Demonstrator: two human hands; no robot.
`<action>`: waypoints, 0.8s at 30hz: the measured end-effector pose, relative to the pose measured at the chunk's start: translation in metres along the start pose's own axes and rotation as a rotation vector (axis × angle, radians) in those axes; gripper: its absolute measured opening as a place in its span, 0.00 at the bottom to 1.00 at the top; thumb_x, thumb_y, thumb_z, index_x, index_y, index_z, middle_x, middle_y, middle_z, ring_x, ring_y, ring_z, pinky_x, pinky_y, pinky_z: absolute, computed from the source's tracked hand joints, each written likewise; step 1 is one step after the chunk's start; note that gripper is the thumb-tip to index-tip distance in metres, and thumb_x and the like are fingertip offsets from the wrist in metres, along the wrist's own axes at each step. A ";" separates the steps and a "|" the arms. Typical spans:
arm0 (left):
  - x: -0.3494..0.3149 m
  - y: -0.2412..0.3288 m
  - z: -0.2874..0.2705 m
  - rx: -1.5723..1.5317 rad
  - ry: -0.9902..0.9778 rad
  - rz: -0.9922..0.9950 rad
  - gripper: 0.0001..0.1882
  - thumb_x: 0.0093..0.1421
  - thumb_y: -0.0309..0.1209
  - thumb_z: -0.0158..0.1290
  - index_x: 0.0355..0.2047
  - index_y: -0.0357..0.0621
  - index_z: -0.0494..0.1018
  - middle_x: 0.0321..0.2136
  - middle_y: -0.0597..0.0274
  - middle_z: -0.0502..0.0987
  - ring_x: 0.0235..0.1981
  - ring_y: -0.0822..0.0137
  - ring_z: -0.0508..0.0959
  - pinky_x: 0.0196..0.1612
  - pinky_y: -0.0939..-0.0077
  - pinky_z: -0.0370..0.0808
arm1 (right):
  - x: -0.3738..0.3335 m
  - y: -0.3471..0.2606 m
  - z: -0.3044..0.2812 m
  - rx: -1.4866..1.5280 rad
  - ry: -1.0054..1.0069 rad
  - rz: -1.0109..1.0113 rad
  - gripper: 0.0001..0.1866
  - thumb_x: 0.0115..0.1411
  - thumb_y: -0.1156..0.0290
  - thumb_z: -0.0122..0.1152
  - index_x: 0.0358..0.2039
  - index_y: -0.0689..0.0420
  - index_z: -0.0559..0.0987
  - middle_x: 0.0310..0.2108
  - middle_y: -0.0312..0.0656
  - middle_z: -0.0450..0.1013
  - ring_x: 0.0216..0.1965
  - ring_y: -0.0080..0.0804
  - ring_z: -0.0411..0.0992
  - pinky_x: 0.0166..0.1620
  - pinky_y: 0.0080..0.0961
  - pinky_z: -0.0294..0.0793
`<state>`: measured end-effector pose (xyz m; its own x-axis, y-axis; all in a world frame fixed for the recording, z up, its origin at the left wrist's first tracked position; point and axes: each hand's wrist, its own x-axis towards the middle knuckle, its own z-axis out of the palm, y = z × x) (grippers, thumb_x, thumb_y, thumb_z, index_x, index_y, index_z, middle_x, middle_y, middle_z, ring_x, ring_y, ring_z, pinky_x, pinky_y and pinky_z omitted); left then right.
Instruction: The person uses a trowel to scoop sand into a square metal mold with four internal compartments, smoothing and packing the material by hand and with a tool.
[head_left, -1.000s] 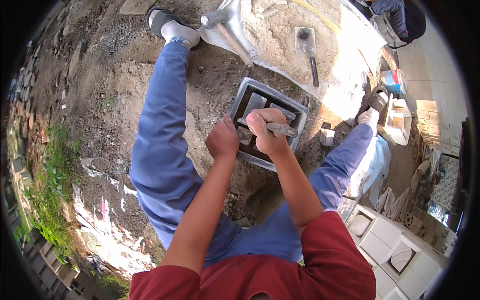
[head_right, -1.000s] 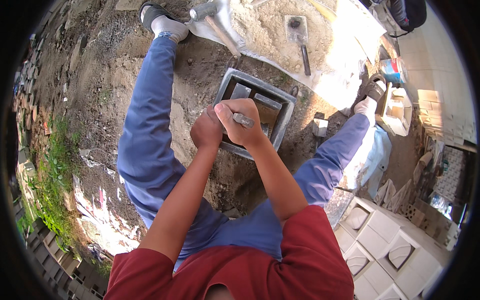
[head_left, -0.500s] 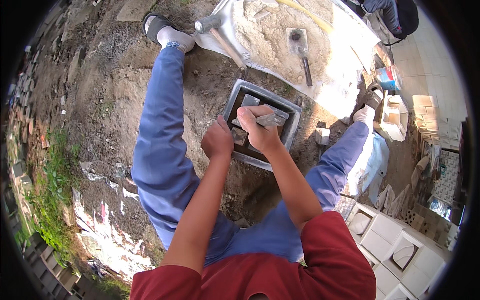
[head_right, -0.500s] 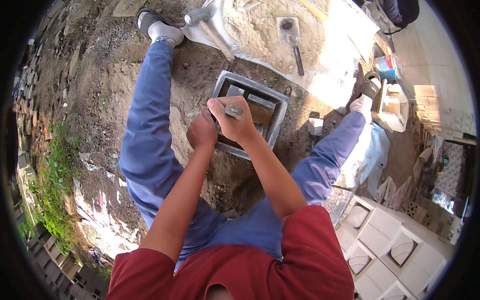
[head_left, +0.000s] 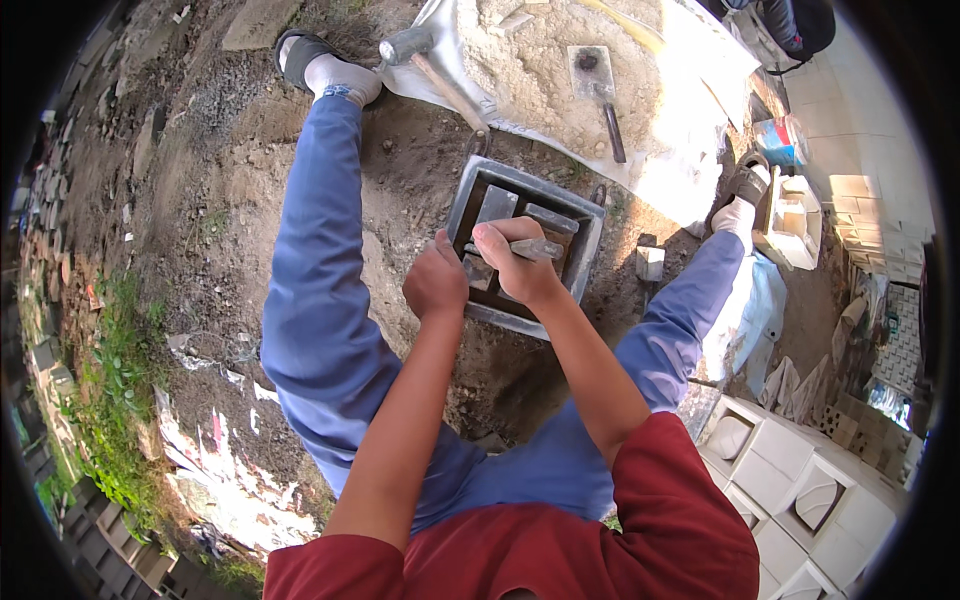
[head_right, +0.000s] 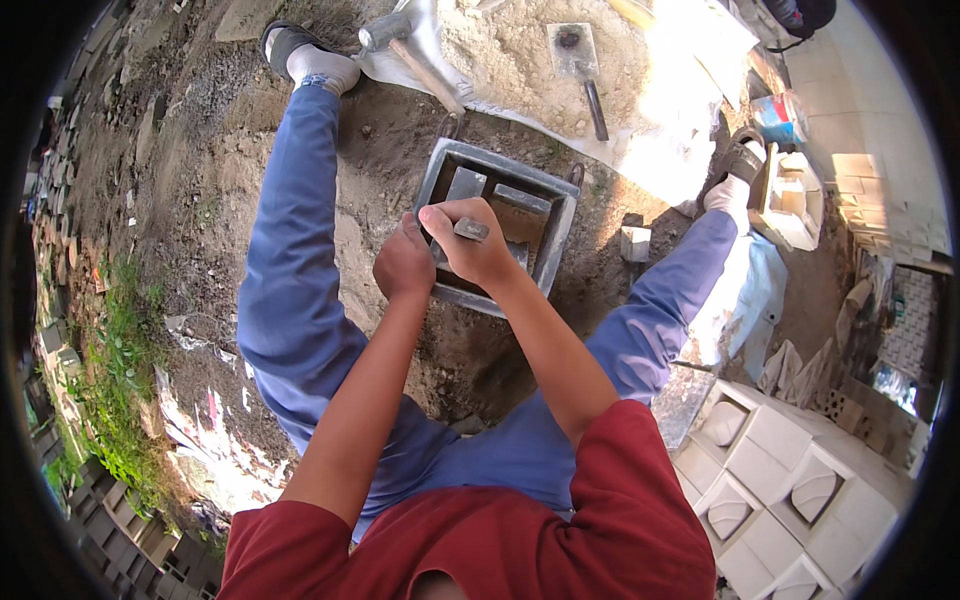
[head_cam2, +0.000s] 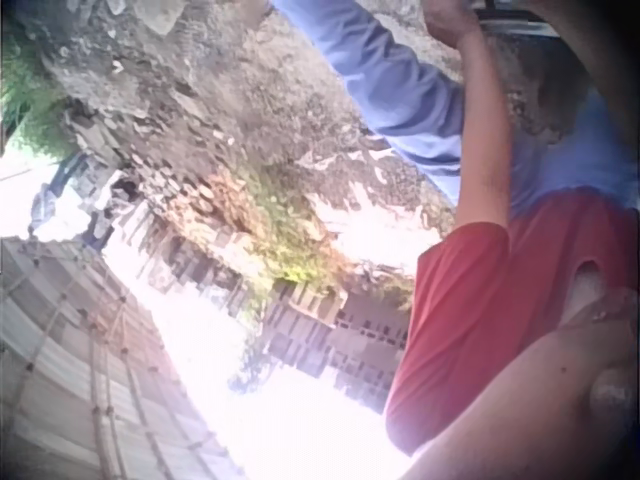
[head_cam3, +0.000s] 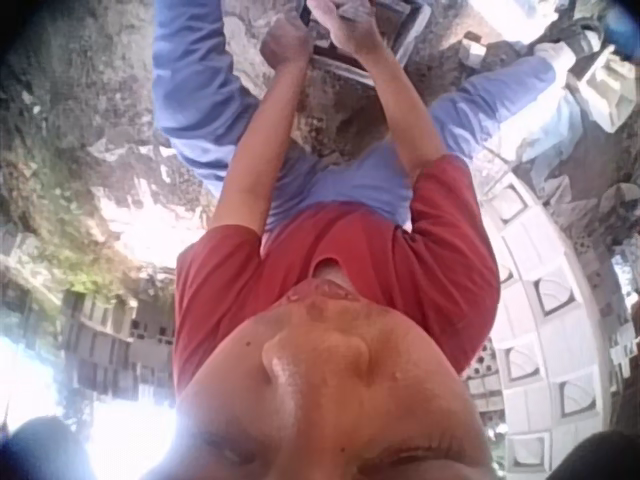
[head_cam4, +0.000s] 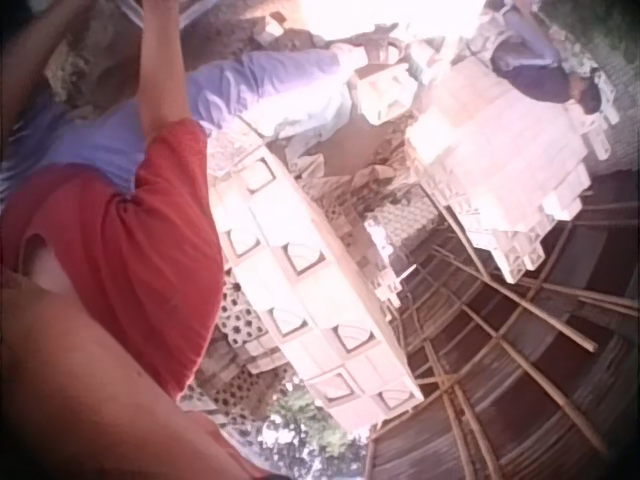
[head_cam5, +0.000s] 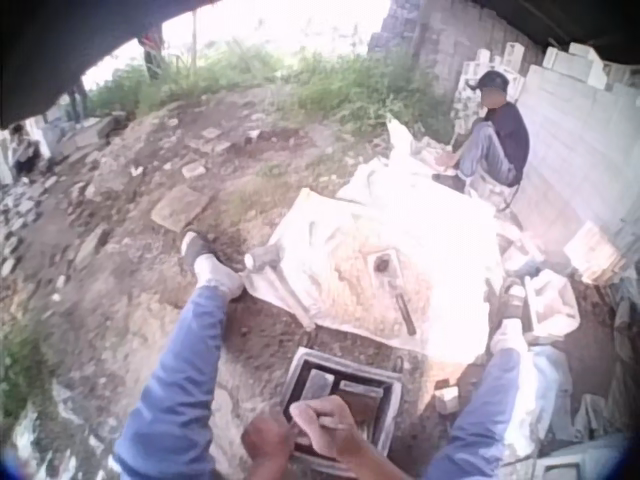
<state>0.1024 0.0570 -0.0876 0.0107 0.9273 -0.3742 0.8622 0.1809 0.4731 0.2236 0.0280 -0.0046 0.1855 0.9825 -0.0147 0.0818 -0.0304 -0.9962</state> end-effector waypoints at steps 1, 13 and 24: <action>0.000 -0.001 0.001 0.000 0.001 -0.001 0.36 0.74 0.54 0.29 0.37 0.40 0.82 0.32 0.39 0.82 0.36 0.37 0.82 0.42 0.43 0.76 | 0.001 -0.002 0.000 0.068 0.029 0.069 0.24 0.69 0.62 0.52 0.17 0.63 0.64 0.15 0.38 0.52 0.18 0.23 0.51 0.23 0.30 0.52; 0.006 -0.008 -0.004 0.056 0.060 0.047 0.33 0.74 0.52 0.31 0.30 0.40 0.79 0.30 0.42 0.82 0.33 0.40 0.83 0.38 0.44 0.78 | -0.007 -0.029 0.008 -0.055 -0.051 -0.123 0.24 0.69 0.64 0.53 0.18 0.62 0.64 0.15 0.37 0.52 0.19 0.24 0.51 0.24 0.31 0.52; 0.000 0.003 0.001 0.040 0.071 0.077 0.34 0.74 0.52 0.32 0.29 0.41 0.79 0.29 0.42 0.82 0.32 0.40 0.83 0.38 0.45 0.78 | -0.001 0.015 -0.004 0.113 0.018 -0.082 0.26 0.69 0.59 0.53 0.16 0.61 0.65 0.14 0.32 0.55 0.20 0.20 0.51 0.24 0.28 0.53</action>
<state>0.1057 0.0573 -0.0871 0.0430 0.9590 -0.2800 0.8798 0.0965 0.4654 0.2282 0.0262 -0.0192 0.1999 0.9775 0.0678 -0.0132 0.0719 -0.9973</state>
